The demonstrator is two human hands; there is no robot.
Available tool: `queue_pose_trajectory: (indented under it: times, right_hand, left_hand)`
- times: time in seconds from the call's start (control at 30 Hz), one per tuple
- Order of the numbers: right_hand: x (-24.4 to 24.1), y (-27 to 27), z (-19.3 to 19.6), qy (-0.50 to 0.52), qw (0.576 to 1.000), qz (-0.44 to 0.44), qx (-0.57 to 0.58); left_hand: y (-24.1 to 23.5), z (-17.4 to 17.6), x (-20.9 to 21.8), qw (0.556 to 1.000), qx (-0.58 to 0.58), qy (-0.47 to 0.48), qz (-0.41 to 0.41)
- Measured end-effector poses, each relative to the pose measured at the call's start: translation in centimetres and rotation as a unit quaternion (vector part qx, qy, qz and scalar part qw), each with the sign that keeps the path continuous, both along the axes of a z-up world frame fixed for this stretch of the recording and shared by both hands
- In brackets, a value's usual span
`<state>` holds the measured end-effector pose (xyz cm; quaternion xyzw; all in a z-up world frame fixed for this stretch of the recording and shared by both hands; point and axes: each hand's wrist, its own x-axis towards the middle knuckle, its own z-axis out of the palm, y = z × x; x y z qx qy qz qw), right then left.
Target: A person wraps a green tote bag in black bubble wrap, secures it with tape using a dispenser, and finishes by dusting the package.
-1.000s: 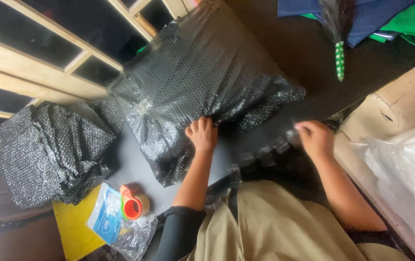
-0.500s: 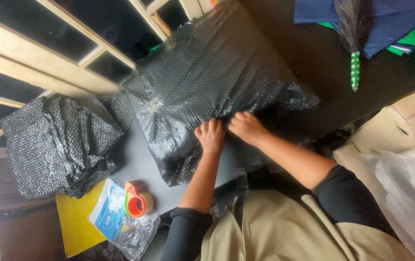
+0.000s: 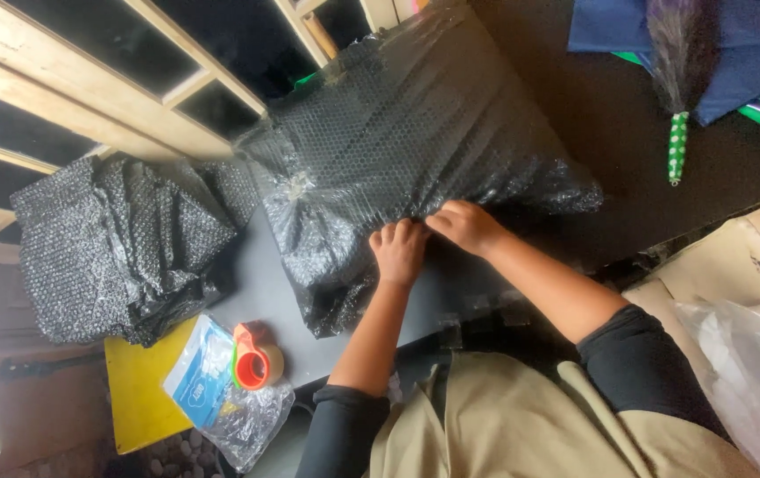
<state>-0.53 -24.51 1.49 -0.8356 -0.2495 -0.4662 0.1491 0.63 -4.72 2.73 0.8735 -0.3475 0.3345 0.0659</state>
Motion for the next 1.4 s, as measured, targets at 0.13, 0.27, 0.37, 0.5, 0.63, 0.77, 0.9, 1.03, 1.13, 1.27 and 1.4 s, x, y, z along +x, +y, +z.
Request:
queue_pose_trajectory:
  times: [0.13, 0.27, 0.37, 0.5, 0.63, 0.77, 0.9, 1.03, 1.13, 1.27, 1.4]
  right_hand:
    - [0.9, -0.2, -0.8, 0.026, 0.999, 0.042, 0.006]
    - [2.4, -0.5, 0.0, 0.077, 0.995, 0.055, 0.013]
    - [3.6, -0.6, -1.5, 0.117, 0.993, 0.025, 0.009]
    - [3.2, -0.7, 3.8, 0.318, 0.943, -0.062, 0.075]
    - [3.8, -0.9, 4.3, 0.411, 0.901, -0.076, 0.114]
    - [3.4, -2.0, 4.6, 0.441, 0.891, -0.016, 0.108]
    - [1.3, -3.1, 5.2, 0.442, 0.891, 0.018, 0.098]
    - [1.5, -2.6, 1.7, 0.365, 0.930, -0.010, 0.038]
    - [2.6, -2.2, -2.4, 0.278, 0.960, -0.028, 0.006]
    - [2.2, -2.0, -2.0, 0.133, 0.990, 0.025, 0.044]
    - [0.7, -1.4, -3.9, 0.168, 0.969, 0.042, 0.175]
  left_hand:
    - [-0.4, -2.3, 0.9, 0.999, -0.036, -0.005, 0.010]
    - [-0.8, -2.9, 1.6, 0.998, -0.061, -0.002, 0.025]
    - [-1.0, -2.2, 1.8, 0.998, -0.060, 0.013, 0.034]
    - [-1.1, -0.1, 1.1, 0.994, -0.064, 0.085, 0.013]
    - [-1.4, -2.9, 2.0, 0.994, -0.086, 0.032, 0.054]
    - [-1.2, -4.3, 2.3, 0.994, -0.089, -0.007, 0.064]
    - [-2.0, -1.5, 1.1, 0.995, -0.091, -0.002, 0.039]
    - [-2.3, 0.1, 1.1, 0.994, -0.098, -0.037, 0.024]
    - [-2.3, 0.5, 1.5, 0.995, -0.088, -0.042, 0.027]
    - [-2.0, -0.2, 1.6, 0.996, -0.076, -0.044, 0.032]
    - [-2.0, 0.3, 1.3, 0.996, -0.074, -0.036, 0.036]
